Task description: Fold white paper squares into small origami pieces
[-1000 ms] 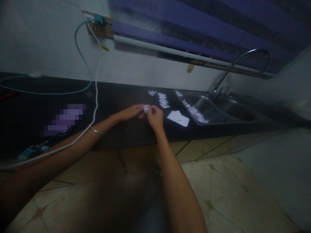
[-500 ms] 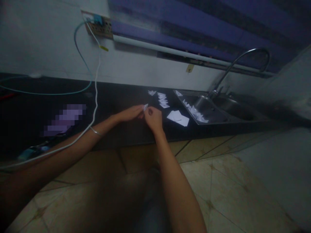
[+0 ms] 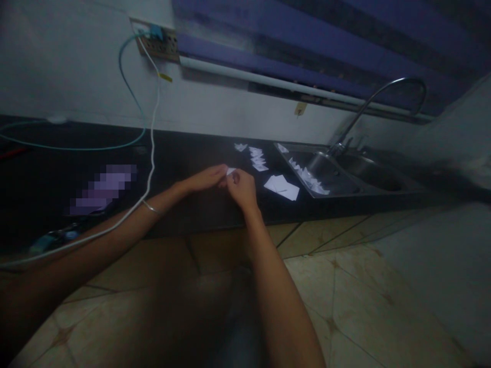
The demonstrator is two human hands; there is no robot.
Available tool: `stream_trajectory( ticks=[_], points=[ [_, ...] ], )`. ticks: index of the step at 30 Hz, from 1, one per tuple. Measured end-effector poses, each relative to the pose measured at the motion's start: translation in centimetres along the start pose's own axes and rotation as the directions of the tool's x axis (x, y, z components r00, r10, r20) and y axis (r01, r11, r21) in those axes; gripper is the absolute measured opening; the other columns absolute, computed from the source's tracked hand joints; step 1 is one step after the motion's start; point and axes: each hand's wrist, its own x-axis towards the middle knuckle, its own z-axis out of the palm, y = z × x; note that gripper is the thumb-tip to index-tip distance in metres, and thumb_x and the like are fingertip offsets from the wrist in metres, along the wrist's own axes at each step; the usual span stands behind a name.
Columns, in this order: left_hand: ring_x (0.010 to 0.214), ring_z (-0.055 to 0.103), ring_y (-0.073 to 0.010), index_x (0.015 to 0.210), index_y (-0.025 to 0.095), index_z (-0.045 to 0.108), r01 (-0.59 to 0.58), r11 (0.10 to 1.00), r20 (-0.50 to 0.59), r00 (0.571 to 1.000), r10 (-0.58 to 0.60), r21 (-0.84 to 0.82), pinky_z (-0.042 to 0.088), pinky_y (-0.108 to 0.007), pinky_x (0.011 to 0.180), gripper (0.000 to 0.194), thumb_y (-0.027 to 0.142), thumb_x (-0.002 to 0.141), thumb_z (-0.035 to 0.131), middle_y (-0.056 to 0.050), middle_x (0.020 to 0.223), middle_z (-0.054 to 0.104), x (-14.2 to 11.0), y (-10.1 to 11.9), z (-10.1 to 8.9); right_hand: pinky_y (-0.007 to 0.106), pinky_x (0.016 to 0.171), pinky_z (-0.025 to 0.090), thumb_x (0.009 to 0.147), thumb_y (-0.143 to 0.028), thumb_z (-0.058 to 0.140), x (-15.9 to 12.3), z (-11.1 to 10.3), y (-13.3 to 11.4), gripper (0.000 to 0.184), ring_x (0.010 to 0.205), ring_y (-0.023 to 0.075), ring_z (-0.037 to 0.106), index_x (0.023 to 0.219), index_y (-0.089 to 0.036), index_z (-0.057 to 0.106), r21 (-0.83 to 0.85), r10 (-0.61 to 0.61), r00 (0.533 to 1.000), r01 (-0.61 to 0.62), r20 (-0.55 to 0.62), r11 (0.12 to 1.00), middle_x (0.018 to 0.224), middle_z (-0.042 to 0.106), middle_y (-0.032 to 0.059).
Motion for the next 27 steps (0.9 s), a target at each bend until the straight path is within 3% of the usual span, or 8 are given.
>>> stream_trajectory(
  ticks=[6, 11, 14, 18, 24, 27],
  points=[
    [0.061, 0.053, -0.013, 0.085, 0.017, 0.056, -0.043, 0.998, 0.016, 0.999, 0.042, 0.039, 0.045, -0.026, 0.062, 0.05, 0.052, 0.104, 0.026, -0.003, 0.072, 0.06, -0.1, 0.3, -0.1, 0.027, 0.06, 0.037, 0.083, -0.039, 0.062, 0.3, 0.0, 0.6, 0.028, 0.058, 0.014, 0.048, 0.084, -0.014, 0.076, 0.186, 0.099, 0.994, -0.091, -0.036, 0.978, 0.062, 0.06, -0.0004],
    [0.065, 0.052, -0.0137, 0.078, 0.018, 0.055, -0.096, 0.98, 0.047, 0.995, 0.09, 0.176, 0.043, -0.026, 0.065, 0.049, 0.047, 0.105, 0.026, -0.003, 0.074, 0.059, -0.2, 0.5, -0.1, 0.026, 0.054, 0.033, 0.077, -0.036, 0.064, 0.4, 0.1, 0.8, 0.025, 0.054, 0.012, 0.043, 0.073, -0.013, 0.074, 0.295, 0.215, 0.977, -0.2, -0.018, 0.934, 0.055, 0.052, -0.0026],
    [0.067, 0.054, -0.0145, 0.081, 0.018, 0.055, -0.095, 0.98, 0.047, 0.995, 0.088, 0.172, 0.044, -0.027, 0.068, 0.047, 0.046, 0.105, 0.027, -0.003, 0.075, 0.059, -0.1, 0.4, 0.0, 0.026, 0.057, 0.037, 0.075, -0.037, 0.067, 0.4, 0.2, 0.8, 0.024, 0.055, 0.0117, 0.046, 0.07, -0.014, 0.073, 0.356, 0.225, 0.974, -0.223, 0.037, 0.907, 0.058, 0.058, -0.0017],
    [0.071, 0.056, -0.0155, 0.087, 0.018, 0.058, -0.076, 0.987, 0.028, 0.997, 0.073, 0.145, 0.046, -0.028, 0.07, 0.045, 0.049, 0.104, 0.03, -0.003, 0.076, 0.06, -0.1, 0.2, 0.1, 0.026, 0.058, 0.038, 0.075, -0.041, 0.07, 0.4, 0.5, 1.0, 0.027, 0.057, 0.0128, 0.05, 0.075, -0.014, 0.076, 0.316, 0.177, 0.982, -0.191, 0.073, 0.929, 0.061, 0.064, 0.0007],
    [0.069, 0.057, -0.0149, 0.089, 0.018, 0.059, -0.06, 0.996, 0.018, 0.998, 0.059, 0.072, 0.047, -0.027, 0.068, 0.049, 0.054, 0.103, 0.03, -0.004, 0.079, 0.061, -0.2, 0.1, 0.0, 0.029, 0.058, 0.039, 0.076, -0.037, 0.069, 0.2, 0.8, 1.5, 0.025, 0.058, 0.0158, 0.054, 0.082, -0.015, 0.079, 0.168, 0.134, 0.991, -0.133, 0.004, 0.977, 0.067, 0.07, 0.0041],
    [0.064, 0.054, -0.0135, 0.09, 0.017, 0.059, -0.061, 0.998, 0.034, 0.998, 0.06, 0.016, 0.046, -0.025, 0.062, 0.052, 0.057, 0.103, 0.028, -0.004, 0.076, 0.06, -0.2, 0.4, 0.0, 0.028, 0.058, 0.038, 0.076, -0.031, 0.065, 0.2, 0.5, 1.3, 0.02, 0.057, 0.015, 0.053, 0.075, -0.015, 0.077, 0.196, 0.164, 0.986, -0.155, -0.03, 0.968, 0.062, 0.066, 0.0021]
  ],
)
